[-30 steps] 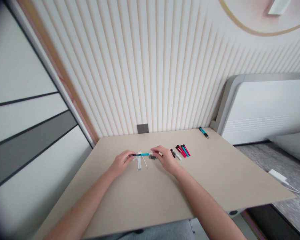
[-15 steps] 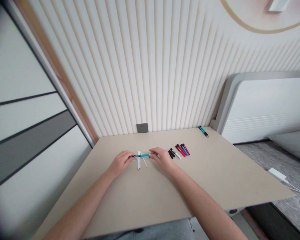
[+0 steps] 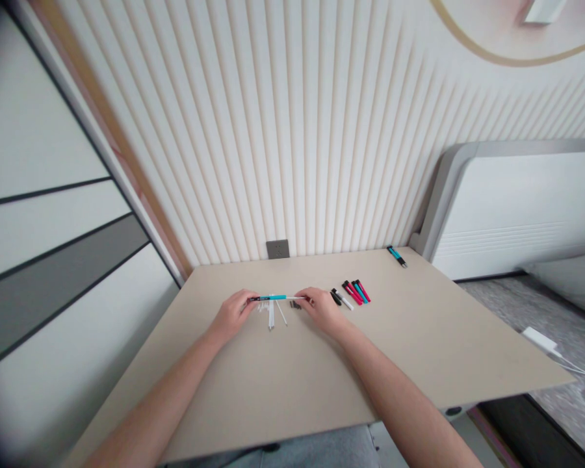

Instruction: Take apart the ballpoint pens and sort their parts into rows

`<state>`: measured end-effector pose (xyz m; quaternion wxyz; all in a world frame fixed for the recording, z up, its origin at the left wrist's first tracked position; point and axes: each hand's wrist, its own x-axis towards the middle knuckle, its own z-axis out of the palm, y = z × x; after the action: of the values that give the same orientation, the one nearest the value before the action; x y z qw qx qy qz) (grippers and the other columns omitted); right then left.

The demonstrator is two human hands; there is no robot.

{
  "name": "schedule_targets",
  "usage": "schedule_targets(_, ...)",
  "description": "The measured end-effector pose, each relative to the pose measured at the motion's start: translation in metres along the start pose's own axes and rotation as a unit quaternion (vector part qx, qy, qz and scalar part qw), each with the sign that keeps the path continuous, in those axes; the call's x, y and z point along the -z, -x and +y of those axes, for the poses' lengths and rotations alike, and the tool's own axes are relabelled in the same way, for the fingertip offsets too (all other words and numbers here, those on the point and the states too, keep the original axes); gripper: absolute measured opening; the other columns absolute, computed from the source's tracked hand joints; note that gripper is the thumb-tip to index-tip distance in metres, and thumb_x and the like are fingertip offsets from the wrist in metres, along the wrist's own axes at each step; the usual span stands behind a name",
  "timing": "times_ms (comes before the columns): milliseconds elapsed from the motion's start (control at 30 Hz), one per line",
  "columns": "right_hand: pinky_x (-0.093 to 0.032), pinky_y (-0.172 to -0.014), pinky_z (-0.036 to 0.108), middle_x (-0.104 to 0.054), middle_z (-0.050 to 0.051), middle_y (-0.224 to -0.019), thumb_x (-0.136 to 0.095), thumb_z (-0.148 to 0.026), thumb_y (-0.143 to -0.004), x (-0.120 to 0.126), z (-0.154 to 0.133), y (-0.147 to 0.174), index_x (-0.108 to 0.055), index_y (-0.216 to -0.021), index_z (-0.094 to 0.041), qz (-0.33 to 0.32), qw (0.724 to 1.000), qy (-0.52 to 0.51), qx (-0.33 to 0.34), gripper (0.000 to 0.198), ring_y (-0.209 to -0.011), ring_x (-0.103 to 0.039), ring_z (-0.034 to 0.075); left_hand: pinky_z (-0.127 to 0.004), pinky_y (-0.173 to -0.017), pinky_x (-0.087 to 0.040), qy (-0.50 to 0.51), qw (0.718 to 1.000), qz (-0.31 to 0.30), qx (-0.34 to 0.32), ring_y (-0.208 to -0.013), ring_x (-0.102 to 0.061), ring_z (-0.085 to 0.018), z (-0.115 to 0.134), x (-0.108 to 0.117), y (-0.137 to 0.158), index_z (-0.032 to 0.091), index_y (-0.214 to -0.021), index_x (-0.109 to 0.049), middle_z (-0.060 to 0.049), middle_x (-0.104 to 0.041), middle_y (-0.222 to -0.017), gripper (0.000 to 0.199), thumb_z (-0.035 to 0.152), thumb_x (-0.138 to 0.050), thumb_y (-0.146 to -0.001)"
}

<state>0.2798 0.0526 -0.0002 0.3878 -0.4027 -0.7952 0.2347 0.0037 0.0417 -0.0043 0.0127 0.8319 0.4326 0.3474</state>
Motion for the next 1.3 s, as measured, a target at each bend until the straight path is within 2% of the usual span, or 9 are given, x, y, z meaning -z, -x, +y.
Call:
schedule_targets(367,-0.047,-0.071,0.03,-0.071,0.006,-0.083,-0.054,-0.036,-0.092,0.001,-0.004,0.004,-0.071,-0.09,-0.02,0.007,0.999,0.018,0.047,0.023,-0.077,-0.063,0.018,-0.03,-0.076,-0.047,-0.005,0.998,-0.045,-0.053,-0.082,-0.06,-0.017,0.002,0.002,0.001,0.02,-0.1,-0.062,-0.004,-0.066,-0.087,0.019,0.032,-0.048,-0.096)
schedule_targets(500,-0.046,-0.07,0.029,-0.07,0.005,-0.08,-0.047,-0.035,-0.095,0.002,-0.008,0.005,-0.07,-0.086,-0.02,-0.006,0.999,0.024,0.04,0.029,-0.075,-0.062,0.017,-0.032,-0.077,-0.046,-0.018,0.996,-0.069,-0.054,-0.083,-0.06,-0.018,0.003,0.001,0.0,0.02,-0.1,-0.062,-0.005,-0.066,-0.088,0.02,0.034,-0.047,-0.096)
schedule_targets(600,-0.045,-0.069,0.029,-0.069,0.005,-0.075,-0.043,-0.035,-0.097,0.003,-0.009,0.003,-0.069,-0.081,-0.021,-0.022,0.997,0.052,0.047,0.034,-0.073,-0.061,0.018,-0.032,-0.078,-0.047,-0.025,0.997,-0.064,-0.045,-0.085,-0.061,-0.018,0.002,-0.002,-0.001,0.021,-0.102,-0.061,-0.005,-0.066,-0.091,0.019,0.032,-0.047,-0.096)
schedule_targets(667,-0.046,-0.073,0.031,-0.07,0.006,-0.08,-0.041,-0.034,-0.098,0.004,-0.007,0.002,-0.07,-0.086,-0.021,-0.021,0.996,0.061,0.054,0.034,-0.077,-0.062,0.018,-0.032,-0.078,-0.047,-0.026,0.998,-0.052,-0.037,-0.085,-0.061,-0.018,0.001,-0.003,0.0,0.021,-0.103,-0.061,-0.005,-0.066,-0.091,0.018,0.031,-0.047,-0.096)
schedule_targets(800,-0.046,-0.084,0.035,-0.07,0.009,-0.096,-0.038,-0.031,-0.098,0.012,0.006,-0.002,-0.068,-0.1,-0.02,0.066,0.995,0.07,0.03,0.032,-0.091,-0.063,0.021,-0.031,-0.075,-0.046,-0.035,0.999,-0.026,-0.01,-0.082,-0.06,-0.018,-0.001,-0.001,-0.001,0.021,-0.1,-0.06,-0.004,-0.065,-0.088,0.016,0.031,-0.049,-0.095)
schedule_targets(867,-0.046,-0.086,0.036,-0.07,0.009,-0.099,-0.04,-0.031,-0.096,0.018,0.016,-0.003,-0.068,-0.101,-0.02,0.113,0.99,0.088,0.004,0.03,-0.094,-0.062,0.022,-0.031,-0.075,-0.046,-0.042,0.999,-0.019,0.003,-0.081,-0.059,-0.018,-0.001,0.0,-0.001,0.02,-0.098,-0.06,-0.004,-0.064,-0.087,0.015,0.03,-0.049,-0.095)
schedule_targets(933,-0.047,-0.086,0.037,-0.07,0.009,-0.096,-0.044,-0.029,-0.094,0.022,0.024,-0.004,-0.068,-0.1,-0.02,0.128,0.985,0.111,-0.015,0.027,-0.092,-0.062,0.023,-0.031,-0.075,-0.046,-0.048,0.999,-0.01,0.009,-0.08,-0.058,-0.018,-0.001,0.001,-0.001,0.02,-0.098,-0.059,-0.004,-0.064,-0.087,0.014,0.03,-0.049,-0.095)
schedule_targets(1067,-0.047,-0.082,0.036,-0.07,0.008,-0.091,-0.047,-0.024,-0.09,0.026,0.035,-0.003,-0.07,-0.094,-0.019,0.099,0.983,0.155,-0.03,0.023,-0.087,-0.062,0.022,-0.031,-0.075,-0.045,-0.06,0.998,0.002,0.009,-0.078,-0.058,-0.017,-0.001,0.001,-0.001,0.02,-0.097,-0.059,-0.003,-0.063,-0.085,0.015,0.03,-0.049,-0.095)
schedule_targets(1300,-0.044,-0.085,0.035,-0.069,0.008,-0.094,-0.052,-0.023,-0.087,0.022,0.035,0.001,-0.071,-0.092,-0.02,0.053,0.978,0.198,-0.028,0.02,-0.092,-0.061,0.023,-0.03,-0.074,-0.044,-0.068,0.998,0.002,0.018,-0.074,-0.058,-0.016,0.002,0.002,-0.001,0.02,-0.097,-0.059,-0.002,-0.063,-0.083,0.012,0.029,-0.051,-0.094)
